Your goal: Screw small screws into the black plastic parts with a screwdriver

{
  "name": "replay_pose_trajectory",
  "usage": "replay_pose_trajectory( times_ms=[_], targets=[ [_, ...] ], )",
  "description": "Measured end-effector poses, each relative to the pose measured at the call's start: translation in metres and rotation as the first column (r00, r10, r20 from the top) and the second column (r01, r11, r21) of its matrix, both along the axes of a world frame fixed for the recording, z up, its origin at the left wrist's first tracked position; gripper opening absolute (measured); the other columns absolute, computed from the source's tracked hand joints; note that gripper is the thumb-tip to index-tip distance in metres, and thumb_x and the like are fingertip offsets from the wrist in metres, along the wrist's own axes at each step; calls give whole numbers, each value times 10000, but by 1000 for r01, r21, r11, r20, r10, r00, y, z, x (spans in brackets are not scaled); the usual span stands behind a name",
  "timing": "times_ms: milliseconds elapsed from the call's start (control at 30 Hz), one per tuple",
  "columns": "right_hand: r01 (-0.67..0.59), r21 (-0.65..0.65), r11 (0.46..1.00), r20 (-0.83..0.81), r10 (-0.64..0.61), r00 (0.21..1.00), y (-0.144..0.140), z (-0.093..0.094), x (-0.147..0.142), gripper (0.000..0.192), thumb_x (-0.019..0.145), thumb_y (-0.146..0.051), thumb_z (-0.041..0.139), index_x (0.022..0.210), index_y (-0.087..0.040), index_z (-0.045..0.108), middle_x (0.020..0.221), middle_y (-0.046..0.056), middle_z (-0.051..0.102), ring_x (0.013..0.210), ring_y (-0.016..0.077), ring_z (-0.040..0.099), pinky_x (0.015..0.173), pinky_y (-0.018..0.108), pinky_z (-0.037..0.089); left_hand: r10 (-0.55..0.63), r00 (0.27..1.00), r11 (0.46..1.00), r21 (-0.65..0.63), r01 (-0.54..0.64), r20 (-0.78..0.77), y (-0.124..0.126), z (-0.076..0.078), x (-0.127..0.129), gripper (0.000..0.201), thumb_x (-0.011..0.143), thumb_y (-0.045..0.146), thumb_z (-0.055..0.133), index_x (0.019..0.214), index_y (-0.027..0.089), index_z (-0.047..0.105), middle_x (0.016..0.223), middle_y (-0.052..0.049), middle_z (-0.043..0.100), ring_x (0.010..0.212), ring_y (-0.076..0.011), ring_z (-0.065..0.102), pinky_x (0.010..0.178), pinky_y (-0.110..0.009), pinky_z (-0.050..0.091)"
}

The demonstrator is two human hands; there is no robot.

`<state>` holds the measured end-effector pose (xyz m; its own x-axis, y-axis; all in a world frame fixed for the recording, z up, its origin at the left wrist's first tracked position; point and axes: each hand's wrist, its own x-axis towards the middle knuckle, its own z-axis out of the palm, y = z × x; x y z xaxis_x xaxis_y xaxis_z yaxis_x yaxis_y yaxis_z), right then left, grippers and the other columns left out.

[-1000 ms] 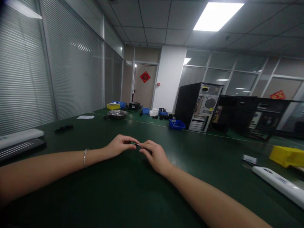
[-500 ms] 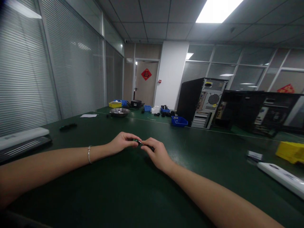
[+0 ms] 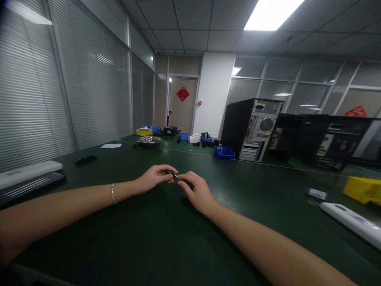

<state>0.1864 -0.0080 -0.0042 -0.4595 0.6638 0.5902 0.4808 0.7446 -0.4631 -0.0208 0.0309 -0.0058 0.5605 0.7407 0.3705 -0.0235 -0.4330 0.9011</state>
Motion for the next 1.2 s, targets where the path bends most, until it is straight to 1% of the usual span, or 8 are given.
replay_pose_trajectory(
  times_ms=[133,233,367,533,700,800,1000,1200],
  targets=[
    [-10,4,1000,-13,10,1000,-3,1,0,237,895,-235,485,1091,-226,617,898,47,609,821,167,566,733,292,443,-74,989,985,-146,92,125,-1,-3,2,319,783,187,621,1067,158,478,985,-71,596,818,-171,631,818,-399,480],
    [-37,-17,999,-15,36,999,-3,2,0,230,894,-239,484,1083,-215,612,917,53,605,840,172,564,743,296,446,-77,988,977,-187,101,132,-1,-5,2,304,751,166,656,995,150,476,1084,-96,557,865,-177,624,839,-406,471],
    [-72,-35,997,11,72,997,-2,1,-1,224,891,-247,486,1070,-215,618,941,56,605,866,177,566,779,306,448,-83,994,983,-158,94,70,1,-6,2,302,777,195,630,1052,137,518,1075,-98,560,844,-157,597,827,-371,459],
    [-90,-30,995,25,91,996,-1,0,-1,269,894,-227,477,1138,-235,591,964,57,598,891,179,562,805,313,445,-92,996,991,-103,90,-7,-1,-2,1,476,793,206,603,1253,185,479,1099,-84,559,864,-149,544,805,-315,429],
    [-56,-1,998,-7,56,998,-1,0,-1,272,901,-222,463,1149,-227,574,940,48,592,872,168,557,788,300,436,-40,995,999,1,41,-96,-5,1,0,396,858,293,511,1246,212,514,1121,-74,564,890,-161,506,758,-281,406],
    [-31,1,1000,-24,31,999,-3,1,-1,236,907,-236,451,1095,-213,594,925,48,600,852,166,558,771,292,435,-53,996,999,-11,52,-75,-3,-1,1,453,865,283,500,1308,220,431,1062,-66,587,865,-150,519,753,-277,407],
    [-7,-2,1000,-51,7,999,-4,1,0,227,904,-241,450,1072,-209,600,941,56,615,851,178,564,768,305,445,-37,994,999,-31,34,-104,0,0,0,332,876,306,473,1143,127,556,931,-83,628,851,-162,553,727,-272,412],
    [16,28,999,-52,-14,999,1,-2,1,260,881,-239,490,1116,-222,600,934,57,617,840,177,568,740,301,451,-24,995,1000,-4,23,-102,-5,1,1,401,873,360,469,1222,160,472,895,-68,626,775,-146,561,673,-269,434]
  ],
)
